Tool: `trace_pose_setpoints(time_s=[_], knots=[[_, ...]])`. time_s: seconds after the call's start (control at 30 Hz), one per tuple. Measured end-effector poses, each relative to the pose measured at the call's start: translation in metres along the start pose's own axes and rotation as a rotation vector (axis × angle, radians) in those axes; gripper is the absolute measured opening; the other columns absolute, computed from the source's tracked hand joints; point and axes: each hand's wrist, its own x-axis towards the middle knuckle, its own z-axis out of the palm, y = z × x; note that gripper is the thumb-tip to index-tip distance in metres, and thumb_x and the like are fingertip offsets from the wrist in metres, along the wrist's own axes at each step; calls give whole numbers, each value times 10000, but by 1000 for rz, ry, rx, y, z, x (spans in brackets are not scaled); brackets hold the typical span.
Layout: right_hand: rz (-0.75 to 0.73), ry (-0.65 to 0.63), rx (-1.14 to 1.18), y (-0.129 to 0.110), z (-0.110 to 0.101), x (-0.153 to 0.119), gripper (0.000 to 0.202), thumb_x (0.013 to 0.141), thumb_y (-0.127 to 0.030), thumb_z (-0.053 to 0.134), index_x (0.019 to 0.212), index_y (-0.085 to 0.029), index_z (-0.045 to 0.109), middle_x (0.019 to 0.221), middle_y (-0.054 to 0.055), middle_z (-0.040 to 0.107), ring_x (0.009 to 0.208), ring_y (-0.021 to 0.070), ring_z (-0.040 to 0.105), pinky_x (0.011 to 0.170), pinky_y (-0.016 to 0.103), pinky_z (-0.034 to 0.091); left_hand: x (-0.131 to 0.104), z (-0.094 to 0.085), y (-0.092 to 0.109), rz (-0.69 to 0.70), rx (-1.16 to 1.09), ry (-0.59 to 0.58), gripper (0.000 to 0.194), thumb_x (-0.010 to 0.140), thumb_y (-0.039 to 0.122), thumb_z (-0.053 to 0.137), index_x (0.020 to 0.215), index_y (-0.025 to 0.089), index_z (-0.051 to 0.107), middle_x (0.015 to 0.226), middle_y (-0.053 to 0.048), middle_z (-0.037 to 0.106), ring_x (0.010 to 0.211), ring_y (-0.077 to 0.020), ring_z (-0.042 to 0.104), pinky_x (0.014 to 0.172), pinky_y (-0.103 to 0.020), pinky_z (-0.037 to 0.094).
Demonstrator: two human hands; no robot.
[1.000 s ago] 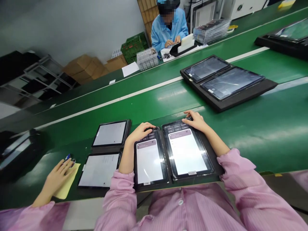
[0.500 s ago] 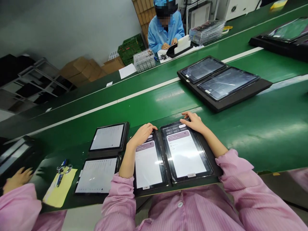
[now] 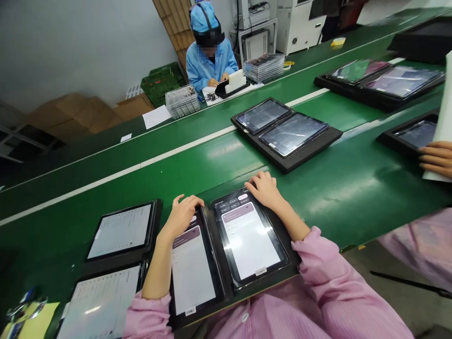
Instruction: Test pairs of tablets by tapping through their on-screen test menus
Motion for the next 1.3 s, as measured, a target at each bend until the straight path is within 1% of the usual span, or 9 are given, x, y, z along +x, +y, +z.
trace_pose_setpoints(time_s=[0.2, 0.4, 0.5, 0.63, 0.8, 0.97, 1.07, 1.2, 1.3], knots=[[34, -12, 6, -14, -4, -13, 371, 1052, -377, 473, 798, -187, 665, 919, 142, 578, 1007, 323, 564, 951, 428, 450, -4, 1, 21, -18, -37, -144, 510, 1085, 385, 199, 1413, 266, 570, 1290, -81, 608, 1249, -237, 561, 1277, -653, 111], [35, -9, 250, -19, -1, -13, 645, 1077, -606, 193, 854, -201, 643, 925, 140, 607, 993, 313, 603, 965, 453, 490, -8, 2, 32, -62, -40, -214, 523, 1075, 336, 205, 1474, 216, 521, 1331, -123, 546, 1340, -264, 479, 1278, -675, 94], [20, -59, 583, -23, -2, -10, 838, 1043, -649, -55, 1065, -189, 645, 996, 135, 661, 987, 288, 658, 910, 435, 550, -10, 3, 26, -102, -39, -217, 531, 1077, 363, 224, 1477, 225, 544, 1408, -140, 503, 1368, -303, 432, 1250, -644, 228], [14, -91, 1025, -20, 3, -6, 906, 984, -793, -9, 1067, -189, 662, 1100, 153, 679, 1087, 314, 662, 965, 470, 555, -9, 5, 7, -160, -78, -229, 526, 1077, 403, 252, 1536, 334, 499, 1339, -109, 513, 1283, -300, 481, 1135, -550, 419], [80, 169, 608, -4, 4, -6, 700, 1001, -767, 349, 902, -211, 762, 1294, 156, 604, 1316, 388, 468, 1175, 576, 329, -5, 3, -14, -98, -194, -224, 522, 1037, 308, 356, 1539, 339, 498, 1195, -75, 557, 1148, -238, 554, 1101, -439, 447], [-240, 112, 134, -7, -3, -15, 541, 1069, -411, 336, 913, -307, 844, 1417, 75, 561, 1329, 367, 411, 1139, 614, 289, -7, 0, -24, -34, -267, -204, 573, 985, 287, 489, 1552, 361, 471, 1217, -55, 618, 1119, -220, 591, 1088, -391, 446], [-301, 87, -6, -7, -8, -17, 525, 1066, -349, 344, 913, -339, 845, 1453, 52, 535, 1333, 374, 401, 1105, 639, 296, -13, -3, -27, -45, -265, -193, 579, 984, 340, 536, 1550, 421, 448, 1245, -21, 645, 1144, -221, 587, 1104, -389, 422], [-288, -2, 39, 4, -13, -17, 385, 1041, -490, 480, 1287, -339, 733, 1430, 104, 518, 1326, 386, 417, 1081, 616, 374, -22, -5, -28, -17, -274, -268, 849, 894, 468, 707, 1627, 395, 285, 1376, -50, 595, 1247, -274, 553, 1131, -448, 406], [-297, -192, 65, 10, -9, -19, 860, 824, -567, 782, 1574, -321, 440, 1457, 142, 465, 1320, 418, 419, 1088, 619, 406, -22, 0, -22, -40, -247, -289, 1204, 687, 486, 905, 1656, 350, 203, 1432, -113, 534, 1313, -354, 509, 1135, -540, 391]])
